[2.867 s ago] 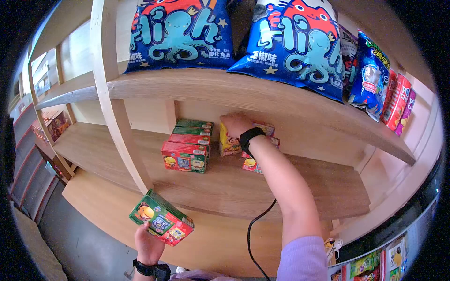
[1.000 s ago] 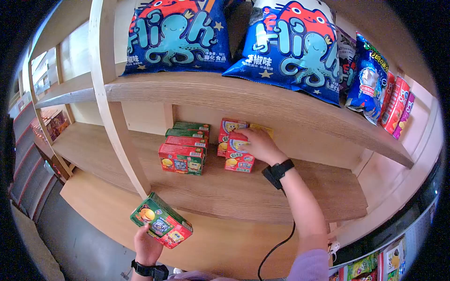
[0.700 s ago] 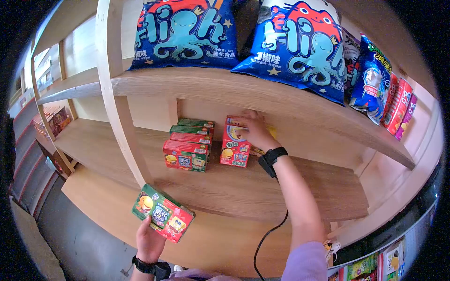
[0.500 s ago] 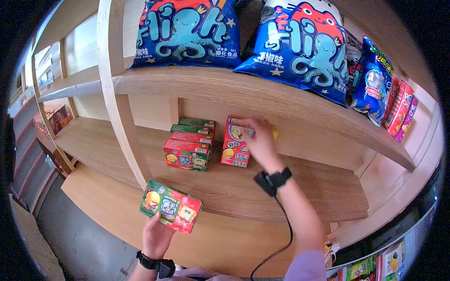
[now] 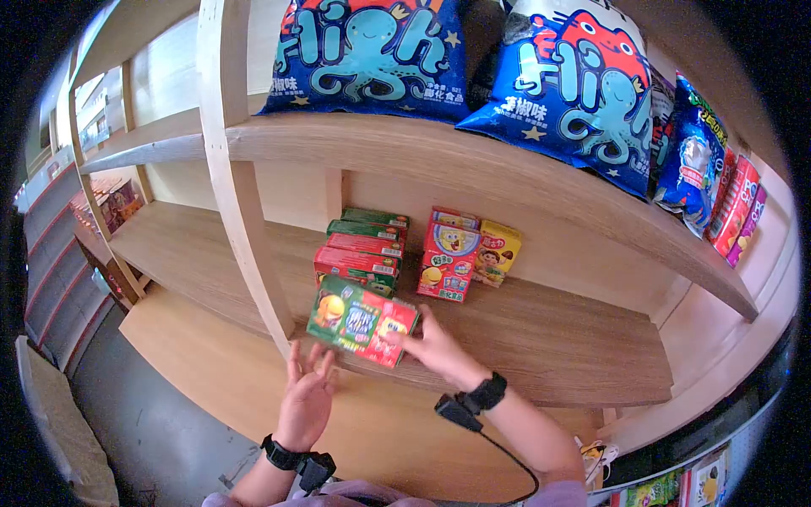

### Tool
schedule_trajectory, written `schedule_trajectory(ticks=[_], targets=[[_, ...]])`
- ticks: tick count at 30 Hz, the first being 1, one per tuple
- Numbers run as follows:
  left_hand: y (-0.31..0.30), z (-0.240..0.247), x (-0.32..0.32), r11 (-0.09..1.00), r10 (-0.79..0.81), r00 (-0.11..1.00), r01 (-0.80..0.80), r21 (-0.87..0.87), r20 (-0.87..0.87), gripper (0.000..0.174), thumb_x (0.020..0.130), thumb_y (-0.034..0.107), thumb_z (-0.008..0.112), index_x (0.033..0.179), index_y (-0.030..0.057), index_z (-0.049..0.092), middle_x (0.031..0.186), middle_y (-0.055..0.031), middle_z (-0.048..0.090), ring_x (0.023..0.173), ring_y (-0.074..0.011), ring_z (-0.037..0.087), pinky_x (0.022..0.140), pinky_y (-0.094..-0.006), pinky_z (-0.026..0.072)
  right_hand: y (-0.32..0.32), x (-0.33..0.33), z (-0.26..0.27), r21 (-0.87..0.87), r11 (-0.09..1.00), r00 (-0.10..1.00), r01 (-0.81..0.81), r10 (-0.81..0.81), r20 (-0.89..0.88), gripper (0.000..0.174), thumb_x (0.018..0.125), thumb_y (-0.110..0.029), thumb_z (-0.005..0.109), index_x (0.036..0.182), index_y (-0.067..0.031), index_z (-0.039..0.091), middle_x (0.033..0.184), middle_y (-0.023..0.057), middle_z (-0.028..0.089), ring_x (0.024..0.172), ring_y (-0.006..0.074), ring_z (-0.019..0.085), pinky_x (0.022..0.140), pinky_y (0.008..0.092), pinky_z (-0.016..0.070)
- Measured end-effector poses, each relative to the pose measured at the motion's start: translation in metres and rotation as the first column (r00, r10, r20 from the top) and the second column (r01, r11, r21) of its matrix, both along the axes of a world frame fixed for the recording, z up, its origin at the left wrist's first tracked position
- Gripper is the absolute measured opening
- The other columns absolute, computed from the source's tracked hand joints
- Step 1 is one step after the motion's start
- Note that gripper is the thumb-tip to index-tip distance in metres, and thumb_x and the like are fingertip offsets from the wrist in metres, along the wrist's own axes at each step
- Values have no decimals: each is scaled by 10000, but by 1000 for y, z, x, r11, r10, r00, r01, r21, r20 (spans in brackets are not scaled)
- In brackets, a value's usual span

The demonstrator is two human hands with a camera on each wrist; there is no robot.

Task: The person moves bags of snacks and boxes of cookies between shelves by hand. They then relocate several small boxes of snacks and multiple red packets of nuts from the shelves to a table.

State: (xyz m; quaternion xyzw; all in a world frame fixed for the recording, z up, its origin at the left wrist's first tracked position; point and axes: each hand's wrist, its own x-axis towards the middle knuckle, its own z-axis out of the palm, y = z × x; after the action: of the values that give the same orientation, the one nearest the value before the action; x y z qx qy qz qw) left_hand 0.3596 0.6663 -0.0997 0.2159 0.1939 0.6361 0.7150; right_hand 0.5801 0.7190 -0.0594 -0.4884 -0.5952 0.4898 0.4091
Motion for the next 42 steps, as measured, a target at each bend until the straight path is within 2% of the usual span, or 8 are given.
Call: schedule_trajectory(ticks=[5, 7, 12, 23, 25, 27, 37, 42], targets=[[5, -5, -13, 898, 340, 802, -121, 424, -492, 773, 797, -9, 597, 1438, 95, 177, 1468, -136, 198, 1360, -308, 230, 1105, -396, 217, 35, -1, 5, 31, 998, 994, -49, 46, 102, 688, 813, -362, 705, 1259, 14, 341, 1192, 152, 534, 1067, 197, 544, 803, 333, 504], [9, 9, -19, 727, 615, 214, 217, 651, -759, 812, 767, 65, 665, 1422, 38, 186, 1457, -191, 192, 1341, -358, 251, 1089, -432, 256, 50, 0, -12, 180, 983, 969, -48, 2, 248, 694, 797, -342, 721, 1249, 26, 345, 1203, 179, 525, 1128, 231, 508, 919, 358, 445], [46, 8, -22, 695, 686, 24, 272, 665, -727, 948, 729, 161, 733, 1429, 6, 112, 1446, -291, 157, 1339, -439, 212, 1091, -451, 254, 49, -8, -4, 152, 988, 950, 9, -56, 307, 758, 778, -269, 749, 1308, 36, 301, 1261, 149, 481, 1184, 201, 459, 1005, 328, 379], [53, 4, -26, 753, 561, 192, 286, 593, -805, 1002, 749, 179, 728, 1435, -21, 26, 1408, -271, 233, 1290, -413, 298, 1044, -422, 328, 29, 8, -13, 136, 987, 981, -82, 56, 184, 792, 725, -286, 791, 1310, 11, 346, 1274, 153, 494, 1174, 209, 471, 1013, 340, 362], [46, 7, -27, 742, 581, 182, 281, 608, -793, 1002, 745, 180, 727, 1437, -13, 29, 1364, -285, 283, 1236, -433, 365, 1002, -424, 378, 4, 3, 7, 61, 989, 888, -137, 95, 450, 730, 743, -212, 786, 1295, -12, 351, 1248, 107, 499, 1141, 170, 488, 990, 337, 401], [41, 7, -27, 748, 582, 182, 264, 609, -793, 1013, 730, 157, 733, 1439, -12, 30, 1333, -272, 319, 1207, -417, 394, 978, -413, 400, -1, 2, 7, 59, 990, 887, -132, 91, 453, 700, 744, -199, 785, 1279, -6, 376, 1261, 104, 489, 1156, 175, 474, 1004, 333, 382], [58, 6, -23, 703, 624, 233, 248, 666, -746, 1024, 703, 100, 735, 1442, -13, 34, 1366, -265, 300, 1261, -399, 352, 1049, -425, 319, 25, -1, -9, 147, 985, 962, -93, 51, 268, 752, 755, -158, 769, 1337, -5, 318, 1280, 108, 485, 1184, 173, 456, 1011, 324, 376], [79, -7, -22, 808, 405, 559, 152, 569, -724, 1035, 722, 37, 711, 1448, 1, -27, 1432, -241, 241, 1344, -310, 269, 1099, -383, 234, 37, -3, -8, 36, 999, 999, 38, -38, 14, 850, 782, -116, 734, 1400, 16, 165, 1317, 139, 470, 1181, 195, 490, 987, 332, 402]])
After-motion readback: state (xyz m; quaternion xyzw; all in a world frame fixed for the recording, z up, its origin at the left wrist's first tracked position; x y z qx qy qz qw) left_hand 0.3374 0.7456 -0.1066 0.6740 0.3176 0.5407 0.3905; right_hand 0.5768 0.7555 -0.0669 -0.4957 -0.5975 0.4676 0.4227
